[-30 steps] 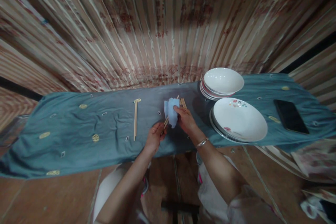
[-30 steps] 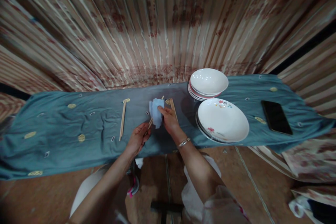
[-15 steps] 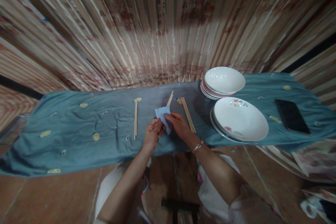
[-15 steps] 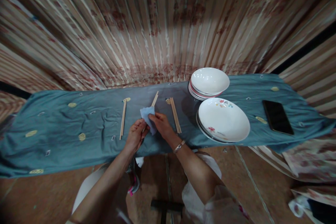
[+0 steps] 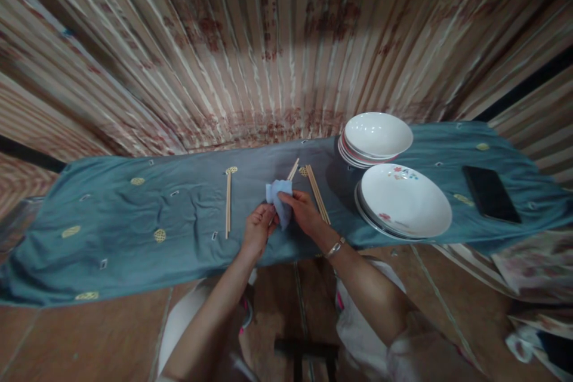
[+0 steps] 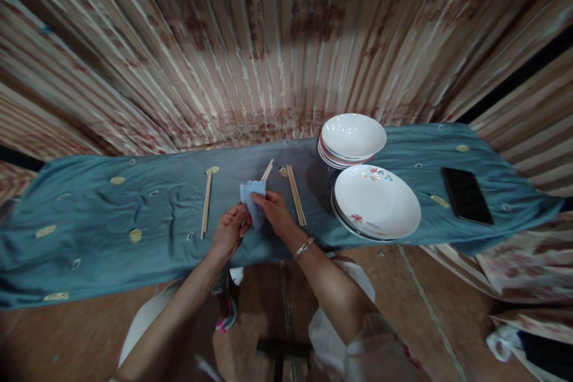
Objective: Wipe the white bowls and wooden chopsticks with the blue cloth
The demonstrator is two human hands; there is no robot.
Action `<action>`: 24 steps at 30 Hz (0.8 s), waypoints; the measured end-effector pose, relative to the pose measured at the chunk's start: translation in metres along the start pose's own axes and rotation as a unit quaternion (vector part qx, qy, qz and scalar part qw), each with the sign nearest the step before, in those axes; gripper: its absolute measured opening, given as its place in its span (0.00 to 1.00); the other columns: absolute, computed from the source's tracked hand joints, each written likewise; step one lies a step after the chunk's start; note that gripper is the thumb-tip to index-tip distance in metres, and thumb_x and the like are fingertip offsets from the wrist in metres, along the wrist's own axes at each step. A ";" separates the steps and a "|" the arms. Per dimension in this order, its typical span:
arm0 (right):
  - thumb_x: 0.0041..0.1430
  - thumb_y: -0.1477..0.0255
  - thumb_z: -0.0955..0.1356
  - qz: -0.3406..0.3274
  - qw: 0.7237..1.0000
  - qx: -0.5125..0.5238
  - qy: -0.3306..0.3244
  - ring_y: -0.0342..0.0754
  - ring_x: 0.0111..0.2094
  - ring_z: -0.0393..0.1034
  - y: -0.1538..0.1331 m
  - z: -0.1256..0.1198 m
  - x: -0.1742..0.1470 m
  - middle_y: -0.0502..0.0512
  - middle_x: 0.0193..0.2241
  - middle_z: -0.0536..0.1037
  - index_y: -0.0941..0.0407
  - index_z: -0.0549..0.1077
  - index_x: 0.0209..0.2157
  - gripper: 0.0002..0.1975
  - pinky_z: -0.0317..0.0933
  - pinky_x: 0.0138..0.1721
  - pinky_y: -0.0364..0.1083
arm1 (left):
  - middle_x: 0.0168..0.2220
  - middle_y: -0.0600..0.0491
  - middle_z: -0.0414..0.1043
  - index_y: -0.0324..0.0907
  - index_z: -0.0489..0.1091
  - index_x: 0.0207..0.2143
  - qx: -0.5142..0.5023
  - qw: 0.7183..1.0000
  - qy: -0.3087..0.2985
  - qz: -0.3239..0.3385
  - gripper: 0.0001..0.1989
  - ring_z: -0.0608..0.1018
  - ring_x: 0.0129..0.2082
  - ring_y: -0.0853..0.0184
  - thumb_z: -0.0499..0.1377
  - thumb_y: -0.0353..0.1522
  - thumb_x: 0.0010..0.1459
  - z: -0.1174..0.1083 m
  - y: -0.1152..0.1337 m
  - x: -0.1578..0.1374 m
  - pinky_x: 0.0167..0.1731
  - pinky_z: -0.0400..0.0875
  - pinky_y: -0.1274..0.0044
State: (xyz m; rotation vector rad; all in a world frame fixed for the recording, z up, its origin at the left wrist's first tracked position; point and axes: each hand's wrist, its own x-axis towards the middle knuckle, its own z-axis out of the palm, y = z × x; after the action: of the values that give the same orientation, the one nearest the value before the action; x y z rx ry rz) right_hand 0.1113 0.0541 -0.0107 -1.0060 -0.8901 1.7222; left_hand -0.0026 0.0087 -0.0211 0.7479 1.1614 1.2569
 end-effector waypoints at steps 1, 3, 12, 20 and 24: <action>0.39 0.58 0.73 0.000 1.000 0.021 0.010 0.40 0.19 0.61 -0.002 -0.002 0.003 0.47 0.18 0.73 0.57 0.74 0.24 0.16 0.54 0.22 0.42 | 0.16 0.60 0.62 0.40 0.64 0.21 0.008 1.000 0.001 -0.006 0.21 0.56 0.13 0.80 0.65 0.46 0.44 0.000 -0.001 -0.001 0.13 0.44 0.83; 0.37 0.59 0.74 -0.010 0.998 0.050 0.038 0.40 0.20 0.63 -0.005 -0.007 0.009 0.47 0.19 0.74 0.57 0.75 0.26 0.17 0.57 0.23 0.42 | 0.16 0.60 0.62 0.40 0.64 0.21 0.020 1.000 0.007 -0.018 0.20 0.58 0.14 0.79 0.65 0.46 0.44 0.001 -0.003 -0.002 0.14 0.47 0.83; 0.36 0.60 0.74 -0.042 0.993 0.085 0.074 0.43 0.22 0.67 -0.023 -0.025 0.016 0.48 0.19 0.75 0.57 0.73 0.25 0.17 0.59 0.27 0.44 | 0.17 0.61 0.61 0.41 0.64 0.22 0.028 0.998 0.016 -0.047 0.18 0.63 0.17 0.77 0.65 0.45 0.44 0.005 -0.006 -0.007 0.17 0.55 0.84; 0.37 0.58 0.74 -0.045 0.993 0.075 0.077 0.45 0.24 0.67 -0.024 -0.026 0.016 0.49 0.19 0.75 0.57 0.73 0.25 0.17 0.58 0.26 0.44 | 0.15 0.60 0.63 0.41 0.66 0.26 0.048 0.998 0.003 -0.037 0.19 0.58 0.12 0.78 0.65 0.46 0.44 0.005 -0.009 -0.004 0.13 0.44 0.82; 0.36 0.58 0.74 -0.041 0.993 0.071 0.079 0.42 0.20 0.63 -0.019 -0.023 0.016 0.47 0.17 0.73 0.56 0.72 0.24 0.17 0.56 0.23 0.43 | 0.15 0.60 0.63 0.41 0.64 0.25 0.035 0.999 0.004 -0.029 0.19 0.57 0.12 0.79 0.65 0.46 0.44 0.003 -0.009 -0.003 0.13 0.42 0.82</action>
State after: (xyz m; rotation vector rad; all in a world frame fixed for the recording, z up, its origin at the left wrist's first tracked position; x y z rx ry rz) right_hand 0.1353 0.0785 -0.0068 -0.9823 -0.6873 1.5897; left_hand 0.0037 0.0046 -0.0273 0.7561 1.2293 1.1774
